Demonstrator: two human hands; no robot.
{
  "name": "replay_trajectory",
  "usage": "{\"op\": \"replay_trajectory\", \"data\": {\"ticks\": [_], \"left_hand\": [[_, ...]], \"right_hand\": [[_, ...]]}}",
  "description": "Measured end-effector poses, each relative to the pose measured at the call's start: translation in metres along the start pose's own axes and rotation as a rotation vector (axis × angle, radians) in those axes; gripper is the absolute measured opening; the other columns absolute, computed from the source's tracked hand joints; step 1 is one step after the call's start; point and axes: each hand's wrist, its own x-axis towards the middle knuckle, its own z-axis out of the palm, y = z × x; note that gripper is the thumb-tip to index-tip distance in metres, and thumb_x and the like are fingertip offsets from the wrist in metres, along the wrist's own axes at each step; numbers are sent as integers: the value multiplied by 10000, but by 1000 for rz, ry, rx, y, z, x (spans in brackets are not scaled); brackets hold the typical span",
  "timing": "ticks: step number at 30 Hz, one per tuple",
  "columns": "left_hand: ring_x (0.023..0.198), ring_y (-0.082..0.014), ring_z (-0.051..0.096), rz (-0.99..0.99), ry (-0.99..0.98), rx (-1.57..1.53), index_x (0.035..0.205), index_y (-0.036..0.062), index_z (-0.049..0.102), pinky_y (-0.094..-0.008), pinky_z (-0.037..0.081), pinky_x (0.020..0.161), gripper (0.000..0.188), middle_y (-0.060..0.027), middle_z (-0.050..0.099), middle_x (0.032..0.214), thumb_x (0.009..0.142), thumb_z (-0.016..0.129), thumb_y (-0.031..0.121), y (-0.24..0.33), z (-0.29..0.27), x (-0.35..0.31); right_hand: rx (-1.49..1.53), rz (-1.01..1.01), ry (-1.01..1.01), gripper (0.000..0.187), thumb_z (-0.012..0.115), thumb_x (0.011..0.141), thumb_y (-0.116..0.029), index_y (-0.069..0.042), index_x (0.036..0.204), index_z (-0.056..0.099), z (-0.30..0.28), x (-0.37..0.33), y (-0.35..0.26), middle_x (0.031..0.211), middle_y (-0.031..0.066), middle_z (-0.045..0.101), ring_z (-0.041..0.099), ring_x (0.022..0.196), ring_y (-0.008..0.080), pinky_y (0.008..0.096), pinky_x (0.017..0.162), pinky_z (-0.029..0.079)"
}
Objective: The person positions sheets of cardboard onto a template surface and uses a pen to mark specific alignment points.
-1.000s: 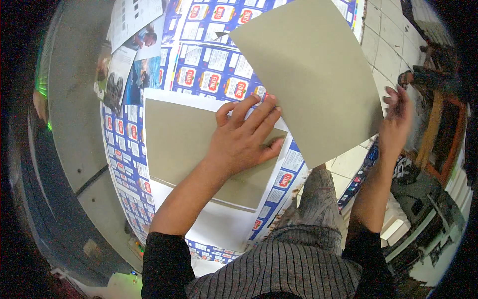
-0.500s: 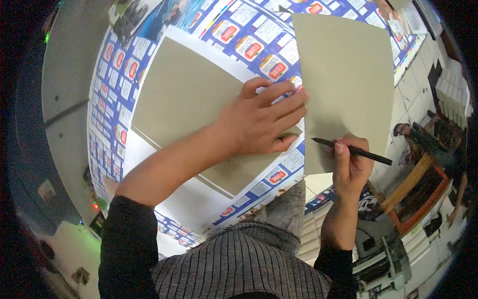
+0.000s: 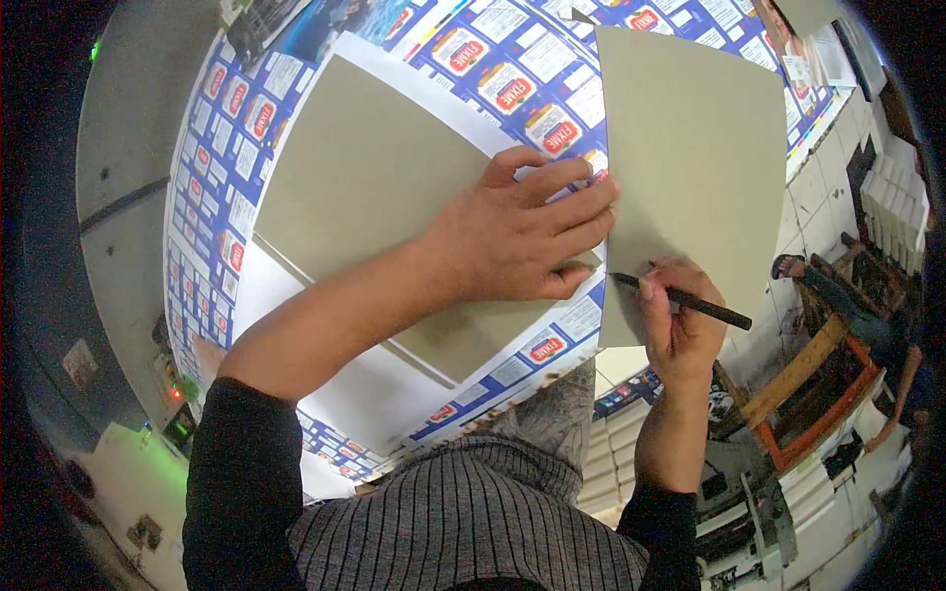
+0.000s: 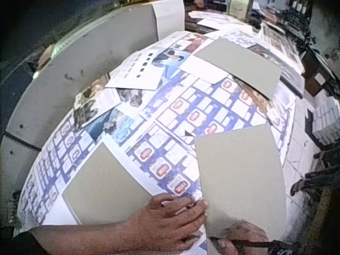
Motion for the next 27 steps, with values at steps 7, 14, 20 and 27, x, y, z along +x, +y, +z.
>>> {"op": "replay_trajectory", "data": {"ticks": [7,14,20,27], "left_hand": [[1273,-188,443,2,-12,3,1144,160,660,-443,293,1039,515,4,556,1364,719,742,439,-1,0,-1],[1264,-187,451,1,1,-7,1149,159,657,-447,290,1041,518,5,558,1362,717,745,432,-1,0,-1],[1262,-186,454,2,19,-23,1113,210,662,-444,287,1054,453,12,558,1361,724,745,425,-1,2,-2],[1250,-196,472,1,16,-22,1096,221,658,-450,304,1045,418,8,556,1363,744,735,433,-1,2,-1]], "right_hand": [[27,-22,-13,144,734,827,-88,-52,881,606,0,1,4,786,142,652,648,748,349,421,682,519],[2,-38,-55,196,764,802,-80,-54,881,587,-1,6,-2,790,134,656,648,728,348,416,678,526],[-1,-100,-99,200,769,793,-68,-55,867,584,-1,13,-6,788,125,656,645,714,338,408,666,527],[-107,-103,-125,172,762,799,-94,-65,836,596,-1,21,-13,755,104,631,615,665,324,411,605,489]]}}
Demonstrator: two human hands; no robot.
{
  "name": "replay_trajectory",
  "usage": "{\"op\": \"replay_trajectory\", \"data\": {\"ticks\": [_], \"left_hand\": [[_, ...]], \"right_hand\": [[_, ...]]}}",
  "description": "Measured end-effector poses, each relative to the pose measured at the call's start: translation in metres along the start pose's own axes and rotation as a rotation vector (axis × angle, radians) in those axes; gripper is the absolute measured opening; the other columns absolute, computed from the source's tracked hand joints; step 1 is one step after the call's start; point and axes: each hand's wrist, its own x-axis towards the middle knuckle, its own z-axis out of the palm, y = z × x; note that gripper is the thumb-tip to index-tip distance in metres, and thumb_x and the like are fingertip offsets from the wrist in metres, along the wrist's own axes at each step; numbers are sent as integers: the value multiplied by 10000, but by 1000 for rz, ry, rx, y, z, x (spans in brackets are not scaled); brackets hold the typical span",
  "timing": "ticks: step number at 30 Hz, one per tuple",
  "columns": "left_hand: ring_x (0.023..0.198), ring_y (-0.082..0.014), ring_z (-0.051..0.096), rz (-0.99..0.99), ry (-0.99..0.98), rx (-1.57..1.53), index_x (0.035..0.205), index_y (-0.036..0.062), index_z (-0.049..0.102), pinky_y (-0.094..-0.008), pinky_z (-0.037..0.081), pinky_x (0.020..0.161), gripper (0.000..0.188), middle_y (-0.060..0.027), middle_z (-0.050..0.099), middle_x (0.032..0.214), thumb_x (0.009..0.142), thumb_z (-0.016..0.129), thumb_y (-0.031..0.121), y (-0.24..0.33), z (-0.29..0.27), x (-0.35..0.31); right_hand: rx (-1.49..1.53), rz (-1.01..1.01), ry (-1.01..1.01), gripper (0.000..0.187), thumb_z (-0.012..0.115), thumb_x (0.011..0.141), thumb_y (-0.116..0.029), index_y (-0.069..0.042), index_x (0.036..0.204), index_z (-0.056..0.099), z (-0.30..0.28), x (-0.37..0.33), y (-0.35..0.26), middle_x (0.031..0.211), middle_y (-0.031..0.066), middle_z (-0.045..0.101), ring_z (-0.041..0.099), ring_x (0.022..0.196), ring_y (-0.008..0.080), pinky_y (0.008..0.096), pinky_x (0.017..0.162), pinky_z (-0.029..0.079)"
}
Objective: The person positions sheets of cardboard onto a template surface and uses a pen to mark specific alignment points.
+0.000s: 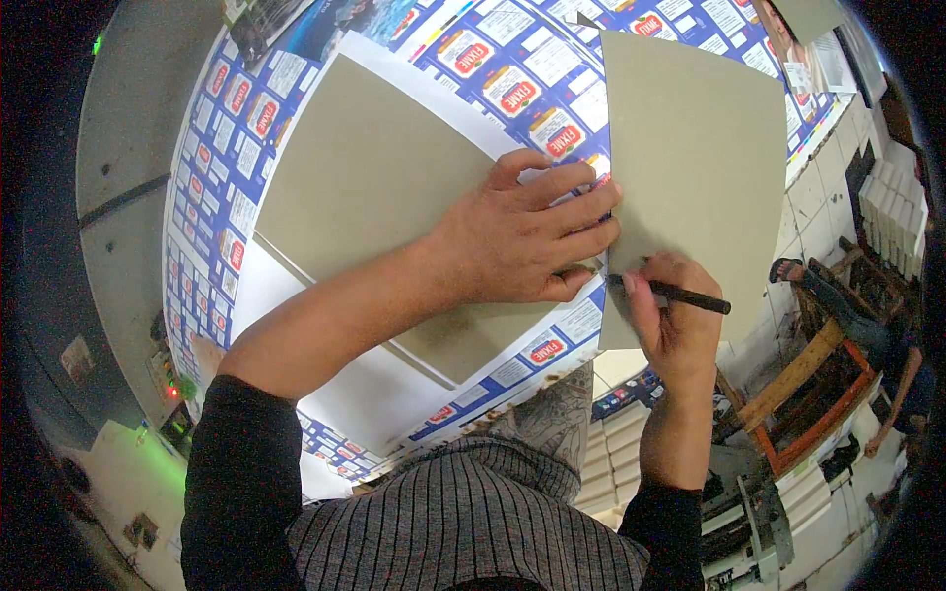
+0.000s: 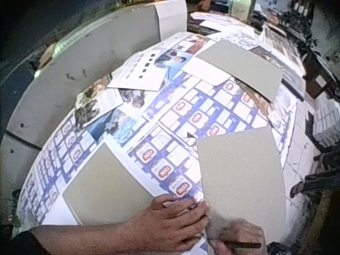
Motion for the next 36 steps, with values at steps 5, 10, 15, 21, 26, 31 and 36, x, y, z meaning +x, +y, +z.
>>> {"op": "replay_trajectory", "data": {"ticks": [5,10,15,21,26,31,36], "left_hand": [[1259,-200,468,7,-8,-17,1089,213,657,-453,304,1048,419,1,557,1360,748,734,444,-1,-3,1],[1264,-204,473,17,-10,-17,1109,195,657,-456,302,1053,435,-4,557,1364,758,722,444,-3,-3,0],[1273,-191,478,7,-30,-17,1169,161,629,-458,298,1057,507,-7,555,1369,758,727,440,-2,-7,2],[1287,-206,485,-21,-5,-117,1351,132,471,-474,294,1066,734,-26,548,1384,739,762,414,-2,-1,-2],[1285,-214,489,-19,-11,-127,1364,131,455,-475,295,1071,760,-32,547,1386,734,768,418,0,1,-2],[1281,-216,490,-14,18,-128,1358,142,461,-477,309,1067,745,-30,548,1384,739,768,420,-3,5,1],[1259,-238,514,-62,-5,-128,1323,151,501,-493,346,1051,691,-42,566,1348,730,775,377,-6,-11,1]], "right_hand": [[4,64,-9,153,750,815,-123,-72,832,607,1,8,0,745,104,622,608,661,331,416,593,478],[17,111,-72,134,740,831,-143,-72,827,626,0,11,-2,733,106,622,606,656,333,417,592,477],[-34,101,-9,122,736,846,-152,-72,845,643,1,27,0,725,107,628,606,647,326,410,596,480],[29,73,60,119,744,834,-129,-78,836,636,8,27,7,727,106,630,611,650,322,408,601,479],[-33,42,13,146,756,810,-126,-78,829,619,1,20,2,715,103,617,598,643,322,411,593,469],[-23,25,-89,158,759,791,-131,-82,793,609,-6,0,3,719,110,605,568,644,337,438,595,445],[-66,-17,-78,157,767,793,-144,-70,820,631,-1,25,1,773,120,622,578,715,343,446,652,452]]}}
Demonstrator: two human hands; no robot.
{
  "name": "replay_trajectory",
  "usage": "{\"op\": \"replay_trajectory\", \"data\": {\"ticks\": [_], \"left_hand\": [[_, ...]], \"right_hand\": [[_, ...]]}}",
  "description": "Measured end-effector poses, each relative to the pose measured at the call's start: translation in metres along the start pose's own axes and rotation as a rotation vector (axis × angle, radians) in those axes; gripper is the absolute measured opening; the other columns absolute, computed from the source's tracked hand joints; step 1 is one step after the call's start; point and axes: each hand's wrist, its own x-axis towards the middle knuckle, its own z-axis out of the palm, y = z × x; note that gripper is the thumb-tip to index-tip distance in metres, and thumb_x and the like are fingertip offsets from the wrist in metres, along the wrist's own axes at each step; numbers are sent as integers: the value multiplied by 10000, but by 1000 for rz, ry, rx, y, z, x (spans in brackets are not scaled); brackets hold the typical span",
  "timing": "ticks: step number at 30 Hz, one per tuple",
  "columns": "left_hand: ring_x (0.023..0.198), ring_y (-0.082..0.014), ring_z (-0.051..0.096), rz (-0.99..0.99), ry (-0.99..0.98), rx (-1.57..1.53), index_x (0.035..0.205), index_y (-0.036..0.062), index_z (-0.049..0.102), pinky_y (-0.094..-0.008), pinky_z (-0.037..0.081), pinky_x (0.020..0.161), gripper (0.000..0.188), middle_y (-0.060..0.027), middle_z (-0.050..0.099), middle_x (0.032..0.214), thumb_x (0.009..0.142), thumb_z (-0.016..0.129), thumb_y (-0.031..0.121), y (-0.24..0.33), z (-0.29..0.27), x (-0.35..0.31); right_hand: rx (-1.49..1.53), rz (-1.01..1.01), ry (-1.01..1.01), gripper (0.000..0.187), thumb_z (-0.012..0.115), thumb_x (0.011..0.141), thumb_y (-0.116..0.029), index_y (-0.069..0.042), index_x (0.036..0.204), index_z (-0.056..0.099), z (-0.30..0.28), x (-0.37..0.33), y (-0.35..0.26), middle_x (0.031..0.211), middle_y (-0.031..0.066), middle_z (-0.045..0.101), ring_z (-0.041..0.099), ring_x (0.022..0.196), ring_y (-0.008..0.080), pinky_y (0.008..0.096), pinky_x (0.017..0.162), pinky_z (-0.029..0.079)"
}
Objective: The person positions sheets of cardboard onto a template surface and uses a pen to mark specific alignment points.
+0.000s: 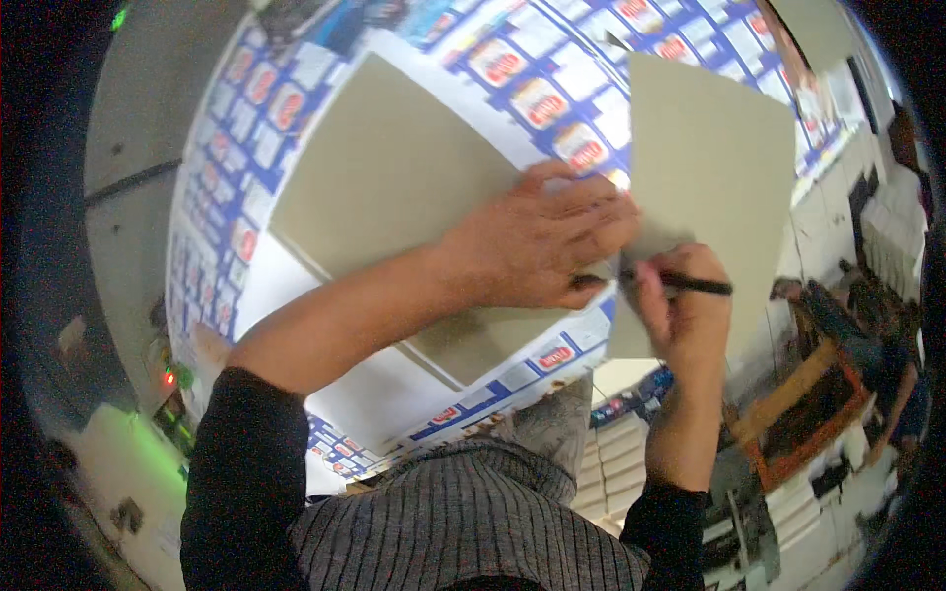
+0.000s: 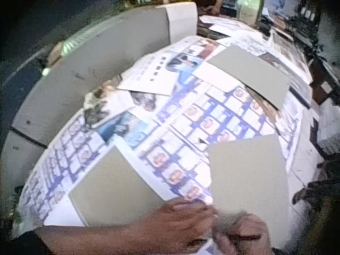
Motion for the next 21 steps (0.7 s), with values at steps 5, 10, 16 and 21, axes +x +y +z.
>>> {"op": "replay_trajectory", "data": {"ticks": [5,10,16,21], "left_hand": [[1067,-318,591,53,3,-328,1084,118,606,-461,443,963,473,-101,624,1051,649,753,230,-1,-8,13],[1096,-315,534,48,-96,-17,1069,77,581,-517,346,1019,570,-127,580,1097,634,735,412,12,18,7],[1111,-292,519,135,128,93,1118,65,577,-539,324,1033,638,-95,598,1094,622,715,440,7,23,-1],[1238,-274,464,-17,22,147,1259,78,561,-540,219,1105,731,-74,593,1228,673,670,502,16,24,1]], "right_hand": [[134,286,-6,171,582,977,-92,38,1056,659,-12,6,11,1027,115,684,627,934,185,328,848,518],[543,406,533,504,607,937,-335,1,1307,540,-57,-55,68,1118,272,644,661,930,385,511,766,570],[90,212,307,272,619,953,-220,12,1072,540,-71,-116,202,754,153,610,592,626,271,373,543,489],[333,842,17,284,609,974,-245,-2,928,470,-76,-48,81,565,111,511,447,414,206,364,354,353]]}}
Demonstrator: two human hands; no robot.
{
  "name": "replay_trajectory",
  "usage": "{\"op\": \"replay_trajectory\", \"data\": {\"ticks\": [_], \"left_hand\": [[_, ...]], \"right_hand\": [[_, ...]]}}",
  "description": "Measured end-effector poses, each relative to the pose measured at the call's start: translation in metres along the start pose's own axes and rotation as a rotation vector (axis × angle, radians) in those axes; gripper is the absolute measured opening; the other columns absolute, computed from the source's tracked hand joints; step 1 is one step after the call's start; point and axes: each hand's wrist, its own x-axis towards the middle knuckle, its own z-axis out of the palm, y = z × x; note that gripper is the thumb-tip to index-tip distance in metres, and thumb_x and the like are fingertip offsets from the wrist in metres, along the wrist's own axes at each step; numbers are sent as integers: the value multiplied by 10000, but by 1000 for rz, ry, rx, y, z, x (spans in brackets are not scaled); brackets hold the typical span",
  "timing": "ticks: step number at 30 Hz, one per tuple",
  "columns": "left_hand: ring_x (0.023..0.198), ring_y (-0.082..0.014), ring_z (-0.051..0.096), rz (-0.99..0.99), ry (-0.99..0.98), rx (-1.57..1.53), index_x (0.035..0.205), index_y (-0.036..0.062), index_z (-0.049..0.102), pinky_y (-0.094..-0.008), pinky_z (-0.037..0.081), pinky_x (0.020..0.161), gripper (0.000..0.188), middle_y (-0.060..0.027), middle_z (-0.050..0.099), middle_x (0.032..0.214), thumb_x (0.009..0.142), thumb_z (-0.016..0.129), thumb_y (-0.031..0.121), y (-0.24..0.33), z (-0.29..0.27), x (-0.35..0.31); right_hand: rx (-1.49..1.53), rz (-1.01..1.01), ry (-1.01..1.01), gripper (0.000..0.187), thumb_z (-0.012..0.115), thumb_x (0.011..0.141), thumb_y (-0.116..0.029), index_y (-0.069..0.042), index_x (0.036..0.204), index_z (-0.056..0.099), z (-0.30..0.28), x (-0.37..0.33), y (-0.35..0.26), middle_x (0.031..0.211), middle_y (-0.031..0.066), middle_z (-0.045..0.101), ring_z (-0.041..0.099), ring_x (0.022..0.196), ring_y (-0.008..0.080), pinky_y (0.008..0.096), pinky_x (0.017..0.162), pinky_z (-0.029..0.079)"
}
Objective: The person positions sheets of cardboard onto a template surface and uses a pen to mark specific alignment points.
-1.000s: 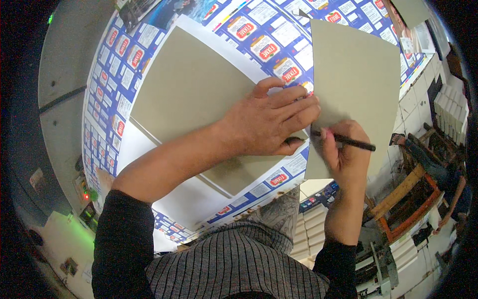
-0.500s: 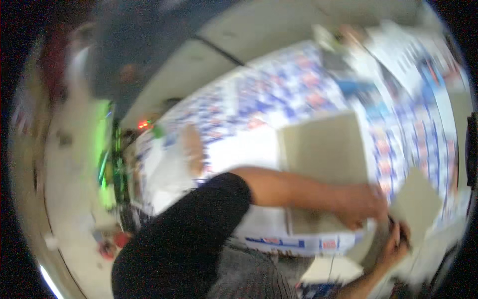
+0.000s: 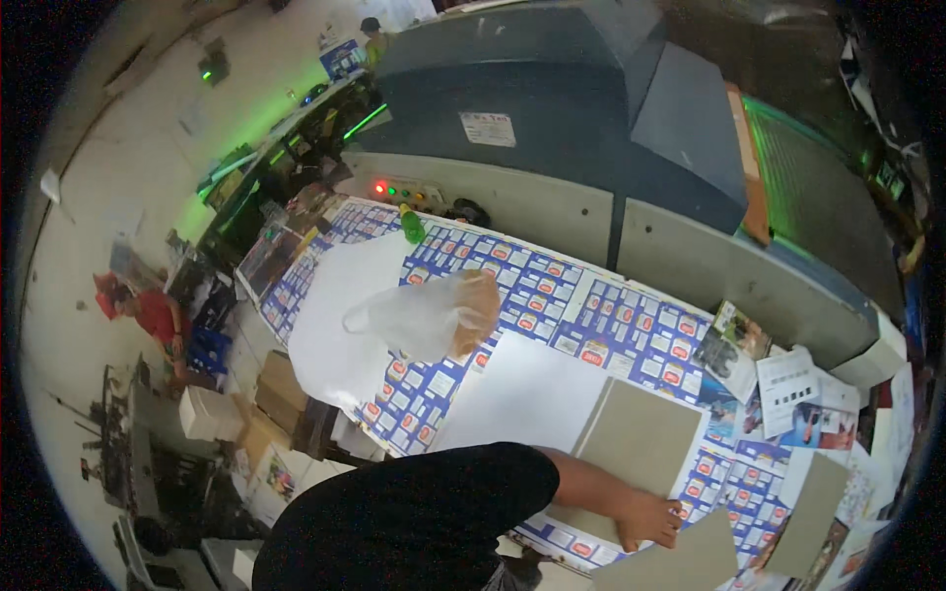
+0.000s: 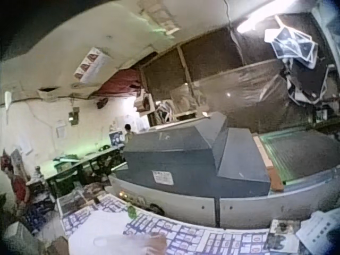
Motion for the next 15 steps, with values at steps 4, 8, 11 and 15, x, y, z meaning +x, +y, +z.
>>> {"op": "replay_trajectory", "data": {"ticks": [4,8,11,15], "left_hand": [[1284,-298,438,-194,-125,-11,1370,58,474,-552,202,1120,828,-116,574,1286,677,677,461,31,-14,23],[1312,-314,419,-362,-140,-55,1385,47,452,-561,202,1119,835,-132,573,1291,691,689,445,59,-28,32],[1297,-325,425,-360,90,-57,1376,9,445,-537,250,1097,787,-170,545,1280,713,696,352,83,-30,35],[1352,-326,375,-543,326,-100,1388,34,443,-532,249,1100,705,-173,470,1371,796,669,342,142,-51,6]], "right_hand": [[138,-6,20,281,596,986,-265,-20,1059,479,-29,49,58,675,140,577,492,494,225,387,400,403],[-3,-181,203,356,573,997,-252,-108,1310,485,-26,34,28,1012,135,623,572,870,279,427,711,512],[-25,-370,171,351,566,999,-254,-28,1266,534,-59,63,44,1020,188,632,577,908,314,400,814,508],[-127,-347,199,398,560,995,-273,70,1195,567,-101,11,-42,1058,223,624,567,943,341,410,872,492]]}}
